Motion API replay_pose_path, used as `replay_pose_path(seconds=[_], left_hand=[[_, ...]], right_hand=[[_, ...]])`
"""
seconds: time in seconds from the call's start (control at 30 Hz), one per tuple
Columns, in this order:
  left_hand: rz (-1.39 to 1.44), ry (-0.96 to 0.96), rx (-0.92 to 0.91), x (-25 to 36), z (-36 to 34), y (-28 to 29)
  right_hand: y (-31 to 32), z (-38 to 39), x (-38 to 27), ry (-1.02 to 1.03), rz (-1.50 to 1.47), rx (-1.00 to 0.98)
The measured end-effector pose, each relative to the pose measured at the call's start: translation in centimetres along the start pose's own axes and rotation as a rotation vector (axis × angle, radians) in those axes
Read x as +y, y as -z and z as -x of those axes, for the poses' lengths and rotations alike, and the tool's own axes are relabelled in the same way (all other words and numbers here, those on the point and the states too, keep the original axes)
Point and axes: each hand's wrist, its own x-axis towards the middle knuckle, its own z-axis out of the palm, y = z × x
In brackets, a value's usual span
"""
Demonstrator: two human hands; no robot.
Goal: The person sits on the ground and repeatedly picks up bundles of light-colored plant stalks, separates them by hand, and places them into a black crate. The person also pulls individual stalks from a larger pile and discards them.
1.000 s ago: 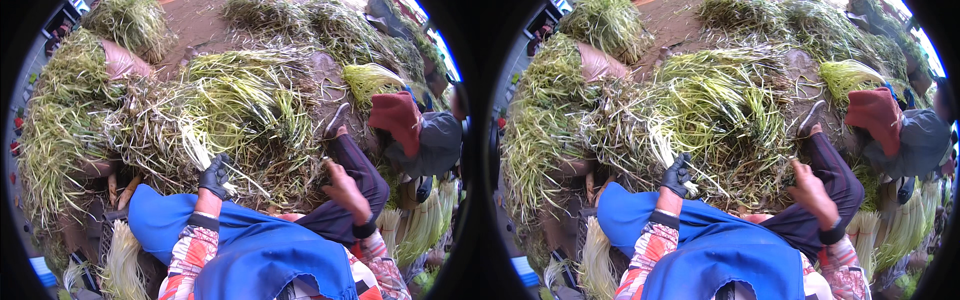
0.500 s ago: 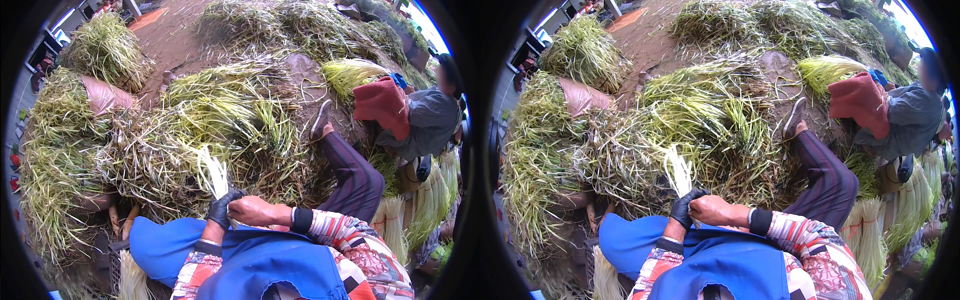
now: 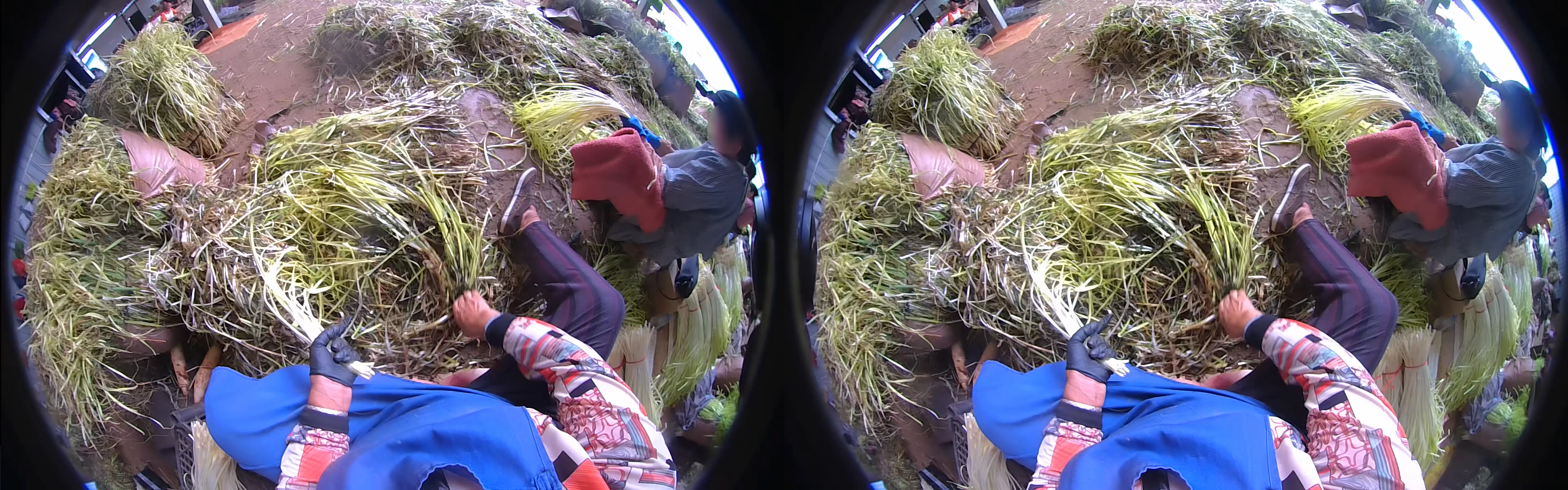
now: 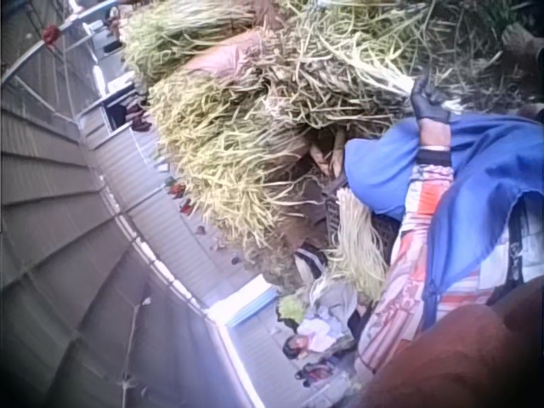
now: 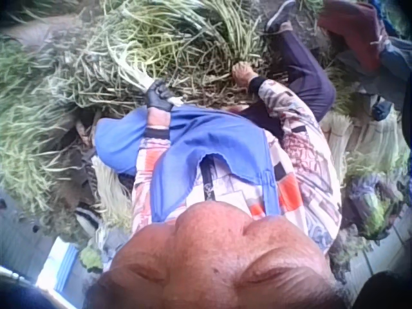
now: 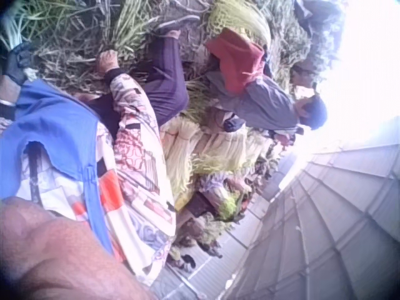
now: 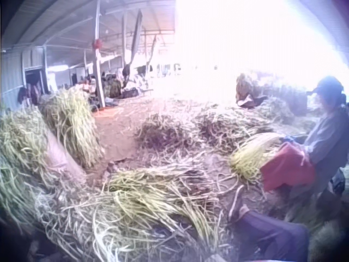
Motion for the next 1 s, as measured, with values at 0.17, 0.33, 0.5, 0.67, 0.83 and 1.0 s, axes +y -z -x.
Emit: replay_pose_path(seconds=[0.17,0.33,0.5,0.67,0.83,1.0], left_hand=[[-0.106,-0.031,-0.016,-1.8,0.0,-1.8],[0.077,0.086,-0.184,-0.9,-0.3,-0.3],[0.035,0.223,-0.324,-0.2,-1.1,0.4],[-0.012,0.18,-0.348,-0.1,-0.8,-0.8],[-0.145,-0.044,-0.315,-0.3,0.1,-2.2],[-0.294,-0.202,-0.241,-1.0,1.8,-3.9]], right_hand=[[0.3,4.1,-1.8,0.024,-0.364,-0.023],[5.2,1.2,2.3,-0.311,-0.774,0.45],[6.4,-4.7,5.8,-0.603,-1.286,0.781],[5.9,-7.6,4.5,-0.453,-1.259,0.402],[8.0,-3.7,1.5,-0.455,-1.424,0.606],[10.7,2.2,-1.2,0.064,-1.985,0.774]])
